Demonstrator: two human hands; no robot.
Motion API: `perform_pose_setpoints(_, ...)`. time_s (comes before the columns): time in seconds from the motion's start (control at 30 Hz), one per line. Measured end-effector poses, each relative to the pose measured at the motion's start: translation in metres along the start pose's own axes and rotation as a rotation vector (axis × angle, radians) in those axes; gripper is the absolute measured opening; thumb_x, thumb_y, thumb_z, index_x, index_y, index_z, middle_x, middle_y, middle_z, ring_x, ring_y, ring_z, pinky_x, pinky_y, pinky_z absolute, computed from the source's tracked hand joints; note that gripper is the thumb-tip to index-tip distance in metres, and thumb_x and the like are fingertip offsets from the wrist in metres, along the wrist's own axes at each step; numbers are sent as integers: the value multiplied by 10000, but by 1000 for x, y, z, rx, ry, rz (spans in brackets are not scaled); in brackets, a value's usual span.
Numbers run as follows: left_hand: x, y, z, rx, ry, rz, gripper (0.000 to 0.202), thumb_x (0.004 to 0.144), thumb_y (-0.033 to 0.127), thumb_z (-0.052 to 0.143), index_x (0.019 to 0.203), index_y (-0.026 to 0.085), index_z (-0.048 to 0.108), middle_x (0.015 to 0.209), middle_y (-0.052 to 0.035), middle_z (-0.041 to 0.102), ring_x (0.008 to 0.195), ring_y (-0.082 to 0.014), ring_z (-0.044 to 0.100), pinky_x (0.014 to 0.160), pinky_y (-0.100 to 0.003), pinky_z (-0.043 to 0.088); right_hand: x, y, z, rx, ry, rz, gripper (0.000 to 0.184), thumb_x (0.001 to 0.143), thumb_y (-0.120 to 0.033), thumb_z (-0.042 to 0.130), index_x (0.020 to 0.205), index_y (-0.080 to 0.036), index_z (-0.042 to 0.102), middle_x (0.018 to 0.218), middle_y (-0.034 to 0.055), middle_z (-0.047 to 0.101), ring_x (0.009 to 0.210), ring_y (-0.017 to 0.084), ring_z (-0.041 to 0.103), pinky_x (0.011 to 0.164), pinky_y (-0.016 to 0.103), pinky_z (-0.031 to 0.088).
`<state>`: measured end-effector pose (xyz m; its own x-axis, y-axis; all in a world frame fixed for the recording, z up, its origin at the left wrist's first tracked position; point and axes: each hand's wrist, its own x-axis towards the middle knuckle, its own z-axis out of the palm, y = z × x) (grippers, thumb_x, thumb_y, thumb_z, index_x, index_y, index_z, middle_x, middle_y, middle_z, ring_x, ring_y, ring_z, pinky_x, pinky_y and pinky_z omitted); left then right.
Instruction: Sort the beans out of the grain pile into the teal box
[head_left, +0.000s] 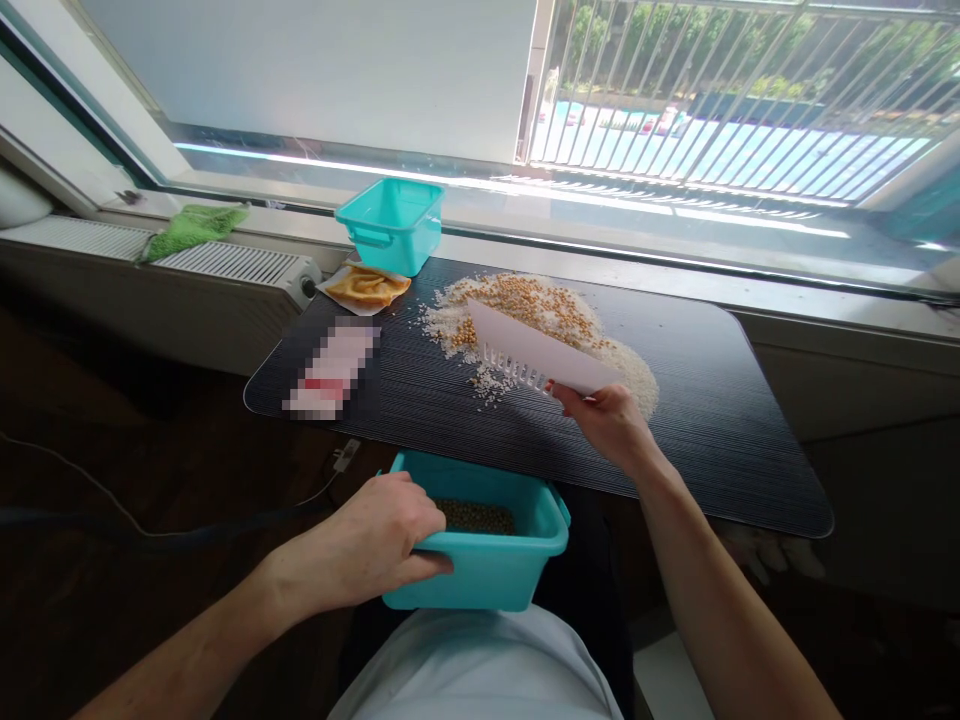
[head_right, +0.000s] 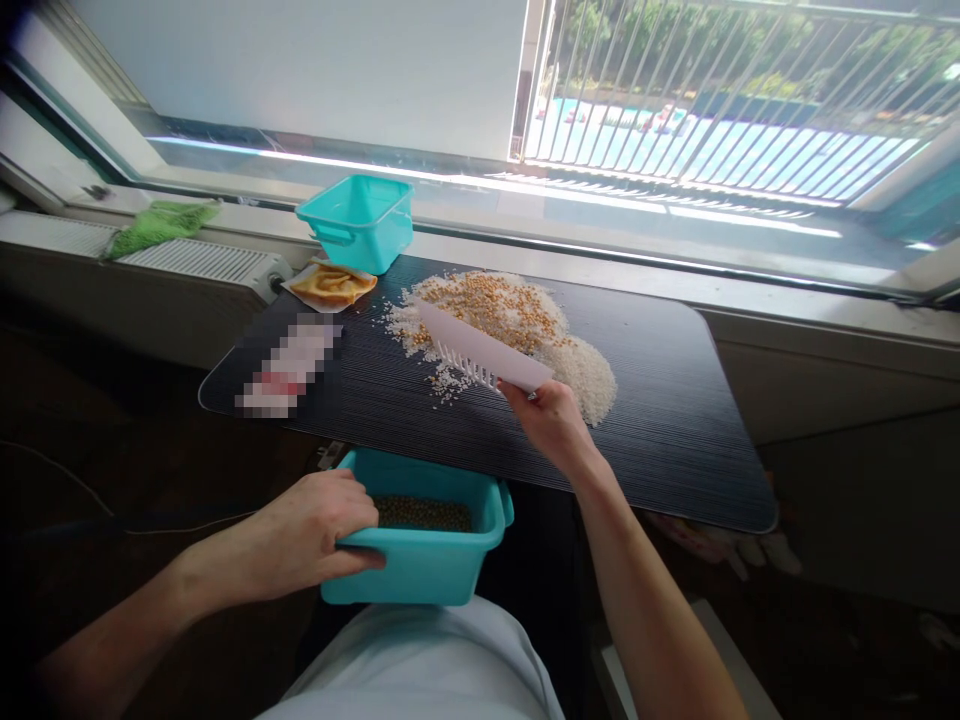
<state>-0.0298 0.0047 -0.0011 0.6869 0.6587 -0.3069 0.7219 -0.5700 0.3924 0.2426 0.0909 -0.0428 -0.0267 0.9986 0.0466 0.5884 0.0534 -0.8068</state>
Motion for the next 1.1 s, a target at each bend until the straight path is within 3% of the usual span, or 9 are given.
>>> perform_pose_setpoints(0.17,0,-1,1,-8,15,13,255,775,305,693,602,171,563,623,26,605,631,-156,547,696,-275,375,3,0,-8,-52,80,38,349,760,-441,589,862,-140,735,673,37,687,641,198,622,549,276,461)
perform_pose_setpoints(0.47,0,-4,4,-14,26,21,267,793,301,667,595,171,544,614,36,596,616,-140,548,709,-267,366,-2,-5,2,55,-48,2,349,777,-463,593,858,-155,737,746,29,706,665,181,626,590,267,479)
perform_pose_setpoints(0.7,0,-5,5,-4,43,37,275,798,318,662,596,169,551,610,29,604,617,-143,547,686,-269,355,-2,-3,-2,1,15,34,328,768,-426,592,876,-152,736,741,40,706,639,182,618,567,272,477)
perform_pose_setpoints(0.9,1,-4,3,-10,25,25,259,797,313,664,605,171,564,625,28,616,631,-148,557,696,-272,359,-5,-2,3,81,-59,-4,346,780,-443,573,829,-140,731,742,37,690,680,183,616,575,271,491)
perform_pose_setpoints(1.1,0,-4,3,-14,55,41,277,806,329,649,595,175,558,608,32,601,618,-143,559,675,-266,353,-4,-3,4,57,-36,0,368,778,-458,569,859,-139,733,770,41,698,646,173,606,577,277,492)
